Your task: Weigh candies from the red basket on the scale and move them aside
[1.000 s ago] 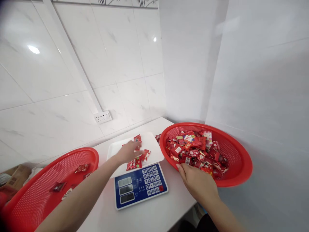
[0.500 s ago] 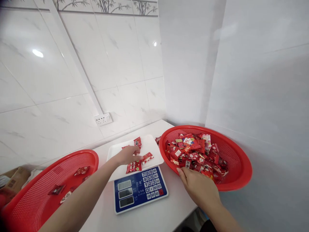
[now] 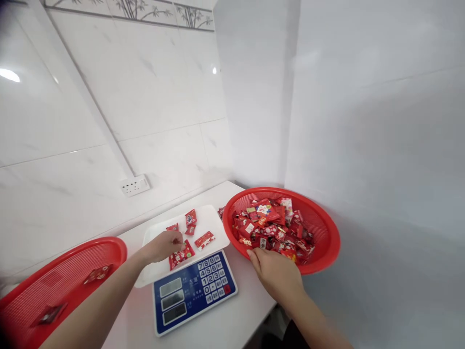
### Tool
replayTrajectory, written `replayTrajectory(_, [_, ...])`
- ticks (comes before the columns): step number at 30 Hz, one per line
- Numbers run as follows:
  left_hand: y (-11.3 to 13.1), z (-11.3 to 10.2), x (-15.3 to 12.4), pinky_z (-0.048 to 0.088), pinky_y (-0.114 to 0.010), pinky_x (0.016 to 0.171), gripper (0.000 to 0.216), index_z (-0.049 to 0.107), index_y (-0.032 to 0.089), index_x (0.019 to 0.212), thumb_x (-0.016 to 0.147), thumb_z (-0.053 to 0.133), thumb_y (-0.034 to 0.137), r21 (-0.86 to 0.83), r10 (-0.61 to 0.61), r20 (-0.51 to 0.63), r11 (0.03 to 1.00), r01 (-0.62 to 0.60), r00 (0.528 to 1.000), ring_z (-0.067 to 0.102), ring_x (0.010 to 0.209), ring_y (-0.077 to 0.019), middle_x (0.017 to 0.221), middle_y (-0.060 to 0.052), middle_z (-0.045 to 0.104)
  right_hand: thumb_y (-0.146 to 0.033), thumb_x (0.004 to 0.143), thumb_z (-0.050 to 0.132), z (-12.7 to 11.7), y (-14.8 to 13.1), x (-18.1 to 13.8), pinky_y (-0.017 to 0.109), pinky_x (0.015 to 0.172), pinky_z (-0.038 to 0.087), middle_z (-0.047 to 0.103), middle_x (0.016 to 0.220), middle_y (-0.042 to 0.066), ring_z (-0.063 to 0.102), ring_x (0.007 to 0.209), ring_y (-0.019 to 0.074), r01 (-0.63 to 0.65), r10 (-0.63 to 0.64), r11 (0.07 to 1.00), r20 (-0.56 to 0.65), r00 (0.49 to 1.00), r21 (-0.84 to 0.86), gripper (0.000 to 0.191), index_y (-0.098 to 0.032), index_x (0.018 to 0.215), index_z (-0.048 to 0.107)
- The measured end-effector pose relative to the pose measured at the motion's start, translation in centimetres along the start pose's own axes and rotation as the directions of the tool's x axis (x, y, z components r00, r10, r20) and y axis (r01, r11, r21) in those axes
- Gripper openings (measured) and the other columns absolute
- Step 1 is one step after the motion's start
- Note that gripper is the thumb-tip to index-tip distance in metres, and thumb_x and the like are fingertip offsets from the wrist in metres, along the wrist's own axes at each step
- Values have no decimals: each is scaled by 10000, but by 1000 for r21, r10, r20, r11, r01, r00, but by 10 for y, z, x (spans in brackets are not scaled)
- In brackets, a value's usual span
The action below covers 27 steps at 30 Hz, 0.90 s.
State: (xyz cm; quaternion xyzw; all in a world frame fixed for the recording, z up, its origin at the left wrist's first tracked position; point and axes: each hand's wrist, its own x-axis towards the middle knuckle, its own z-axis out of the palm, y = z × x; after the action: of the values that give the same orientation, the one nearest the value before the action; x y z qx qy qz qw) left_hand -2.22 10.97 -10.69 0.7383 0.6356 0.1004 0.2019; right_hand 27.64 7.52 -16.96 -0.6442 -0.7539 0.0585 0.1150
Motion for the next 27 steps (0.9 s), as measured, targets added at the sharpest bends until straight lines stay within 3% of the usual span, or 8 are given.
replayTrajectory(7, [77,13,33,425,-280,622,280,524,202,812,856,368,431,-175,76,-275,976,-128,958,563,697,-161,746,-12,607,-404,942,209,-3,-3,1,267,588,393,702,827,66,652,778,214,14,-14,1000,-23,1000,-7,470,-216,837,626])
replayTrajectory(12, [122,59,36,456,-318,849,324,500,222,1139,879,388,380,-197,263,-235,930,-311,936,572,1017,-188,1133,-59,619,-417,927,265,-7,0,-1,266,631,417,704,857,73,644,791,208,24,-24,994,-2,1000,109,436,-209,866,643])
replayTrajectory(15, [126,92,23,378,-411,988,342,548,220,1147,862,443,379,-149,374,-112,910,-388,921,506,1154,-244,1207,-80,597,-421,901,345,-18,19,8,272,707,451,709,928,39,639,847,191,105,-114,917,0,994,384,368,-235,949,659])
replayTrajectory(17, [123,111,15,274,-528,1046,386,548,224,1177,847,474,409,-37,408,-54,911,-410,911,380,1271,-314,1280,-97,547,-391,889,383,-28,41,23,281,791,450,697,1009,48,626,920,188,112,-92,876,-66,994,469,342,-220,1011,653])
replayTrajectory(19, [121,126,10,208,-581,1063,419,525,230,1218,836,499,403,91,420,-56,906,-414,906,263,1333,-344,1338,-106,490,-350,879,411,-38,67,43,289,825,437,680,1058,68,616,962,198,33,5,924,-98,995,381,320,-201,1044,641])
replayTrajectory(21, [119,134,10,212,-575,1069,429,516,238,1227,826,520,389,159,431,-92,896,-414,898,226,1350,-343,1342,-106,481,-292,859,453,-45,92,66,302,839,426,676,1046,106,612,976,220,-98,107,965,-25,994,242,287,-151,1019,645])
replayTrajectory(24, [118,138,13,220,-584,1068,436,535,254,1201,807,534,441,179,447,-126,888,-423,886,247,1341,-351,1312,-103,506,-223,819,518,-48,118,96,304,829,422,667,1015,178,616,971,250,-171,173,961,8,985,215,275,-41,982,643])
replayTrajectory(27, [117,138,15,210,-581,1080,448,550,254,1182,783,560,457,192,467,-130,877,-440,875,298,1316,-357,1284,-106,527,-225,760,620,-41,126,116,256,770,451,694,957,115,638,879,203,-167,166,949,25,986,269,217,-92,926,666])
